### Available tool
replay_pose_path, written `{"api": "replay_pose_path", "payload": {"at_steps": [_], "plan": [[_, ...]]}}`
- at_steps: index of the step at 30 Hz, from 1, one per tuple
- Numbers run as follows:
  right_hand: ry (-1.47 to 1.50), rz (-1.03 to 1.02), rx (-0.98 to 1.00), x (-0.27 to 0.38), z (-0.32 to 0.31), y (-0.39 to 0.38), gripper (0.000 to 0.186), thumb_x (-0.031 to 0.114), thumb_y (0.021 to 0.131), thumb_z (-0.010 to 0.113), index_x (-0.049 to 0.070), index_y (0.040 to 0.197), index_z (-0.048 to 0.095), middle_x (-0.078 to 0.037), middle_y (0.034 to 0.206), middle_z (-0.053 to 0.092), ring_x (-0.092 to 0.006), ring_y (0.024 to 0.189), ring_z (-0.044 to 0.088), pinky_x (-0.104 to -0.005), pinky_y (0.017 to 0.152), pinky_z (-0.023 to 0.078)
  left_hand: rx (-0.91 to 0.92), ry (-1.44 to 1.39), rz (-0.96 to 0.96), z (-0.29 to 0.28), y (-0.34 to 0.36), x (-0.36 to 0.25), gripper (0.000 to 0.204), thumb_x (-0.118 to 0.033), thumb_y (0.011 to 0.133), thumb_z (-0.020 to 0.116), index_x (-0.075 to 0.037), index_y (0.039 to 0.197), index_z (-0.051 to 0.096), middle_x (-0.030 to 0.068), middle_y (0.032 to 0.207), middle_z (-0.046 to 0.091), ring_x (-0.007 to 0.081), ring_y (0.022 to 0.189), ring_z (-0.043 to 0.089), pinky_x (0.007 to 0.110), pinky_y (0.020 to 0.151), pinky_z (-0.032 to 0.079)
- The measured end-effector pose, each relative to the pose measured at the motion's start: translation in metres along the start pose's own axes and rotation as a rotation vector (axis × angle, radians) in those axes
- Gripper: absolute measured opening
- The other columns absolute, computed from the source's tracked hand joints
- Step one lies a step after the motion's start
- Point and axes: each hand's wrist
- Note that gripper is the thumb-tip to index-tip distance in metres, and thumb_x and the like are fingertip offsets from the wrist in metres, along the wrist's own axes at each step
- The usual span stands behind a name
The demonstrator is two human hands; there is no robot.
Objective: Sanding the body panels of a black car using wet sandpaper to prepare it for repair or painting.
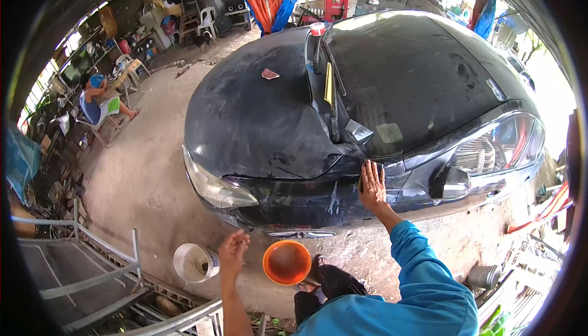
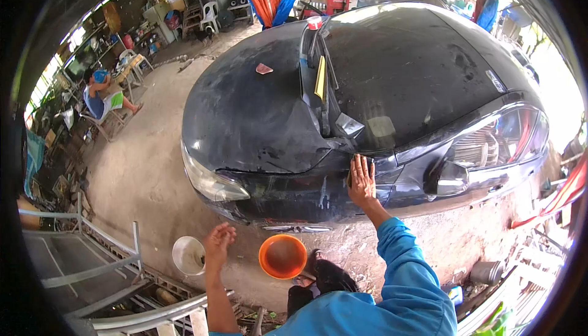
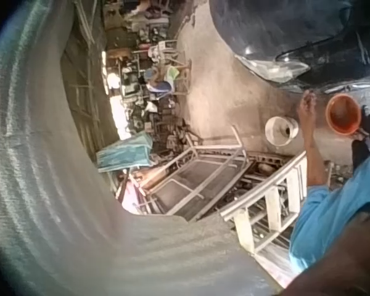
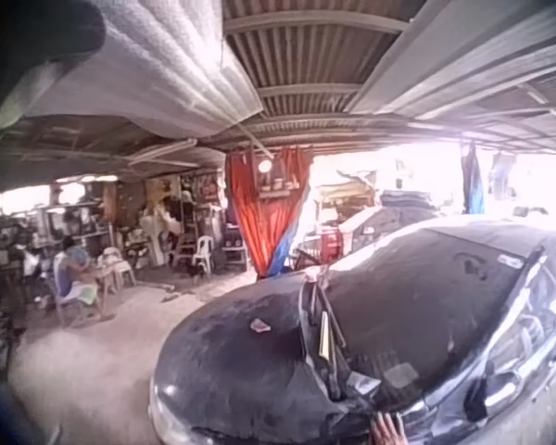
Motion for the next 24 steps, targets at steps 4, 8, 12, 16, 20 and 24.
{"api": "replay_pose_path", "payload": {"at_steps": [4,8,12,16,20,24], "plan": [[0.038,0.088,-0.025,-0.006,0.006,-0.01,0.07,0.019,0.09,0.059,-0.003,0.152,0.034,-0.021,0.163,0.026,-0.0369,0.151,0.024,-0.0604,0.12,0.018,-0.044,0.011,0.175,-0.024,0.008,-0.12,0.026,0.005,0.095,0.061,-0.001,0.12,0.065,0.0082,0.104,0.071,0.0151,0.092,0.068,0.027,0.083,0.055],[0.067,0.132,0.018,0.005,0.0,-0.005,0.072,0.021,0.09,0.06,-0.001,0.153,0.034,-0.019,0.163,0.026,-0.0364,0.152,0.023,-0.0592,0.121,0.016,-0.069,0.493,0.817,-0.069,-0.075,-0.242,0.029,-0.028,0.08,0.078,0.0,0.084,0.072,0.0133,0.076,0.069,0.0223,0.068,0.066,0.033,0.061,0.052],[0.054,0.127,0.047,0.005,0.003,-0.004,0.073,0.023,0.09,0.06,0.0,0.153,0.033,-0.019,0.165,0.022,-0.0357,0.153,0.02,-0.0581,0.122,0.014,-0.143,0.477,0.802,-0.072,-0.085,-0.241,0.029,-0.027,0.081,0.077,0.0,0.086,0.071,0.0128,0.077,0.068,0.0219,0.068,0.065,0.033,0.061,0.051],[0.04,0.124,0.033,0.002,0.006,-0.003,0.076,0.025,0.091,0.061,0.0,0.155,0.029,-0.018,0.166,0.02,-0.0349,0.154,0.017,-0.0564,0.123,0.011,-0.269,0.462,0.756,-0.065,-0.108,-0.259,0.029,-0.027,0.082,0.075,0.0,0.089,0.07,0.0121,0.078,0.068,0.0213,0.068,0.064,0.032,0.061,0.051],[0.025,0.151,0.095,0.004,0.007,0.004,0.077,0.026,0.091,0.061,0.002,0.157,0.027,-0.016,0.166,0.02,-0.0346,0.154,0.016,-0.0558,0.123,0.011,-0.404,0.45,0.703,-0.046,-0.134,-0.279,0.029,-0.027,0.083,0.073,0.0,0.092,0.069,0.0115,0.079,0.068,0.0206,0.069,0.064,0.031,0.062,0.051],[0.03,0.165,0.021,-0.007,0.013,-0.006,0.077,0.027,0.091,0.063,0.002,0.156,0.029,-0.015,0.166,0.019,-0.0342,0.154,0.016,-0.0563,0.123,0.011,-0.484,0.433,0.709,-0.096,-0.161,-0.23,0.029,-0.027,0.085,0.072,0.0,0.095,0.068,0.0108,0.08,0.067,0.02,0.069,0.063,0.031,0.062,0.05]]}}
Point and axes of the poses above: each hand's wrist, its own y-axis towards the middle knuckle, its own z-axis out of the palm, x = y × z
